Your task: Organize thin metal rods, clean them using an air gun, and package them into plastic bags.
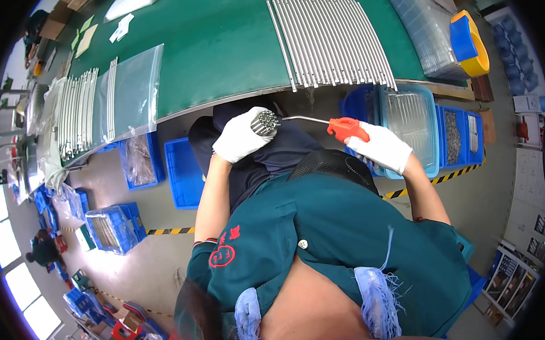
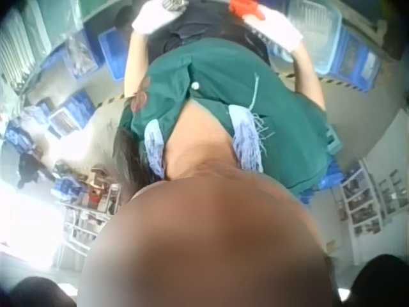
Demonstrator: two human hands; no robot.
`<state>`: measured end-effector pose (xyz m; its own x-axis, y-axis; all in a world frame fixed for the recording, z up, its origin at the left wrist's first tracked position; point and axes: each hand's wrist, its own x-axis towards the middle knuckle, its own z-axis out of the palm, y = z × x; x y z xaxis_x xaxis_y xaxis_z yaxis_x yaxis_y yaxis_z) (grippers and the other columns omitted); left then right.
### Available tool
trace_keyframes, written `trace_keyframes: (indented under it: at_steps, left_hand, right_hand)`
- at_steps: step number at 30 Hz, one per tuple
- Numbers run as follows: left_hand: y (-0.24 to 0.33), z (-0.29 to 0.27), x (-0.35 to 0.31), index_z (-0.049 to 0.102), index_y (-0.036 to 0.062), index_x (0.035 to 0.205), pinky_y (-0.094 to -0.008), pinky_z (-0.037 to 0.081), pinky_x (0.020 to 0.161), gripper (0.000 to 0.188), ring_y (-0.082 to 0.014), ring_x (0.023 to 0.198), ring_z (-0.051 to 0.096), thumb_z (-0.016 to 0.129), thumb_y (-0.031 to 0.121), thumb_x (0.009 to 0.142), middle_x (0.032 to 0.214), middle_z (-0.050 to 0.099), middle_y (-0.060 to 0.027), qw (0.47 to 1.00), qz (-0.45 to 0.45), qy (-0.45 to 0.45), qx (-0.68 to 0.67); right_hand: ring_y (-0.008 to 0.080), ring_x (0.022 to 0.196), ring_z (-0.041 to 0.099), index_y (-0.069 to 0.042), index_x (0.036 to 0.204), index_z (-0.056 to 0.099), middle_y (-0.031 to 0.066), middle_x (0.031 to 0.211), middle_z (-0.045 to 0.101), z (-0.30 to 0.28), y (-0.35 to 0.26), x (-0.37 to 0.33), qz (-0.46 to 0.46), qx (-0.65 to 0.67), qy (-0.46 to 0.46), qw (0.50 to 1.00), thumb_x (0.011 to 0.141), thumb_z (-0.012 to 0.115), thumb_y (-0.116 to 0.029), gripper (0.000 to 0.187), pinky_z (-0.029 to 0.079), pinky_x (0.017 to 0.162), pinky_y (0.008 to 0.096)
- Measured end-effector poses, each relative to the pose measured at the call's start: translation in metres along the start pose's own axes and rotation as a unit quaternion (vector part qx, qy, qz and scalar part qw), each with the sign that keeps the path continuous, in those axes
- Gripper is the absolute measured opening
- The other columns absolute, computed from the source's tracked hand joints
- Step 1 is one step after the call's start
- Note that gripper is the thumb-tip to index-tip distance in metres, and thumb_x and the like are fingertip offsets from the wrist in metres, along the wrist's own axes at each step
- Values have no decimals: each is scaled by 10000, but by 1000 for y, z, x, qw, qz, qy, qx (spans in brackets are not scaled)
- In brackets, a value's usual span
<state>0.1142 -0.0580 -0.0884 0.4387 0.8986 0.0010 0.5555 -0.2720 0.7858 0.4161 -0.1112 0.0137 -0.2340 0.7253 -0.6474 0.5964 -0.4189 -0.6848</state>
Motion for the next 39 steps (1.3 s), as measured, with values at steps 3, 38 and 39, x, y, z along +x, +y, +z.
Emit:
trace_keyframes:
  at_steps: [3, 38, 39]
  left_hand:
    - [0, 1, 0, 602, 48, 1057, -289, 510, 802, 380, -205, 828, 647, 769, 139, 728, 924, 660, -89, 1000, -2, 3, -8]
    - [-4, 7, 1, 600, 51, 1091, -295, 523, 787, 384, -211, 856, 667, 751, 160, 756, 957, 674, -94, 1000, 15, 16, -9]
    - [-5, 7, 1, 600, 52, 1092, -297, 523, 787, 384, -212, 854, 668, 751, 162, 757, 953, 674, -96, 1000, 21, 21, 4]
  right_hand:
    - [101, 622, 541, -90, 1262, 567, 14, 774, 615, -3, -9, -1, 29, 12, -36, 999, 875, 618, -410, 504, 460, 603, 265]
    - [144, 676, 610, -42, 1007, 623, 48, 776, 642, 4, 185, -27, 160, 173, 302, 924, 882, 604, -339, 323, 509, 639, 301]
    - [153, 694, 616, -45, 1074, 615, 59, 803, 652, 9, 198, -27, 132, 144, 378, 905, 882, 605, -333, 346, 509, 644, 307]
